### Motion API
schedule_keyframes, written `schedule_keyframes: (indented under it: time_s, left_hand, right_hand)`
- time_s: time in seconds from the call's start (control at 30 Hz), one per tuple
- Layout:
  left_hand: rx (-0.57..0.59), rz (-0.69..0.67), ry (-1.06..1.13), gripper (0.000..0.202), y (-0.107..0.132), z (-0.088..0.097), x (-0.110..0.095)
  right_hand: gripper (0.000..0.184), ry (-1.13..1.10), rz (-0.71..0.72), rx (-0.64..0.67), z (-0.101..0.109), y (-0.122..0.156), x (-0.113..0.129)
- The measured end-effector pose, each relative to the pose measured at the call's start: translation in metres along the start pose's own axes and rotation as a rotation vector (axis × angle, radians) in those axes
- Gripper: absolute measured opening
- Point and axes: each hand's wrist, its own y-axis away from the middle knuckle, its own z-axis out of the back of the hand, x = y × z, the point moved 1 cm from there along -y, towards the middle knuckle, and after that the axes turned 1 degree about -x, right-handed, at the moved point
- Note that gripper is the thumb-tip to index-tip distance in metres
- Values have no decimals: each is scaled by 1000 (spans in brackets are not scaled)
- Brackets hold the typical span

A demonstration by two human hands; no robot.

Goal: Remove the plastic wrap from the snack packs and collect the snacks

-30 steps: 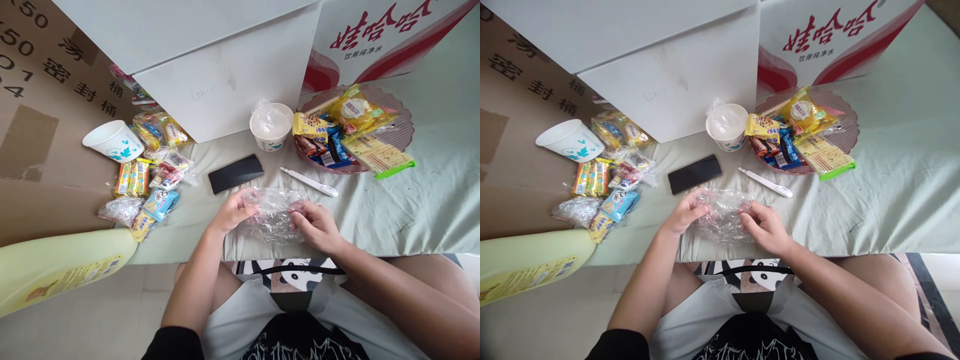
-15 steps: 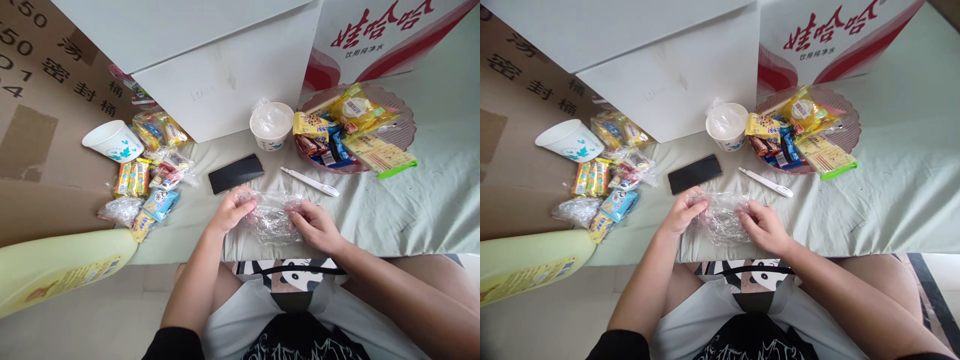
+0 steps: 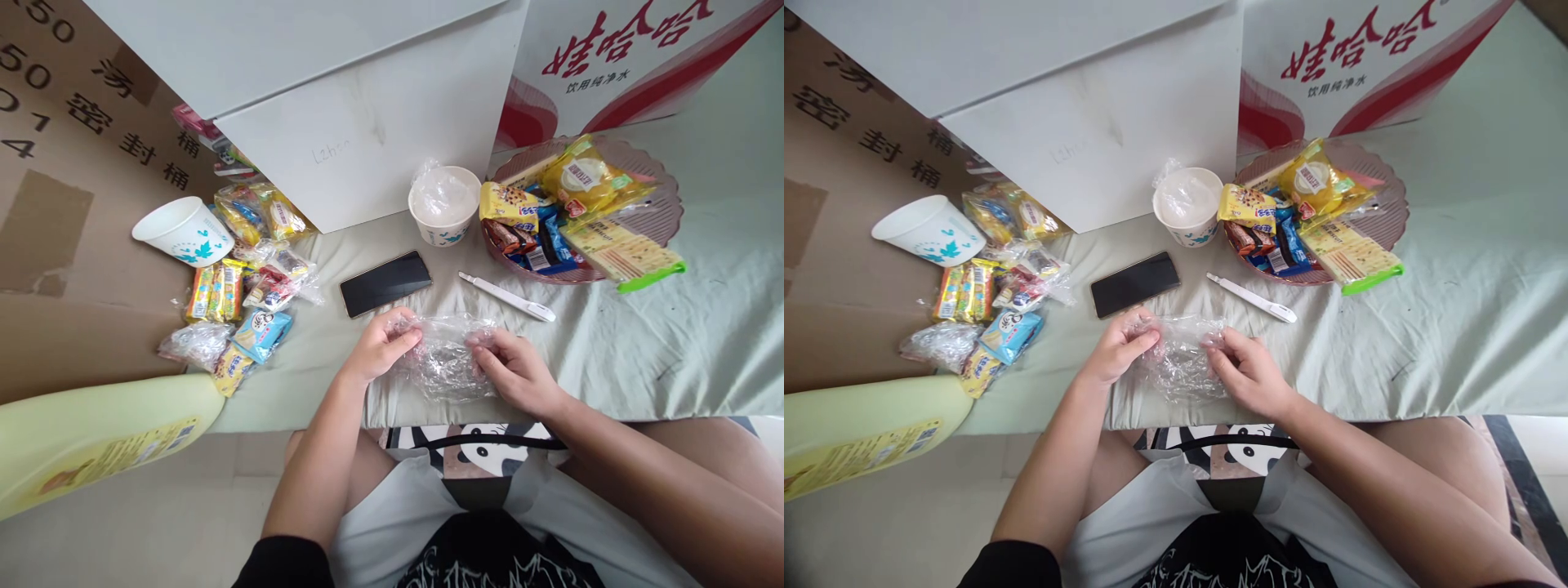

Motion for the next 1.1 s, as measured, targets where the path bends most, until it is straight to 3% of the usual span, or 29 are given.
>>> schedule_keyframes:
  time_s: [0.47, 0.83, 1.1]
  left_hand:
    - [40, -14, -80, 29, -2, -1, 1]
    - [60, -9, -215, 36, 0, -6, -1]
    - [59, -8, -373, 29, 2, -10, 3]
  right_hand:
    - [29, 199, 45, 25, 0, -2, 1]
    - [23, 219, 42, 56, -2, -1, 1]
    - [16, 263, 63, 85, -2, -1, 2]
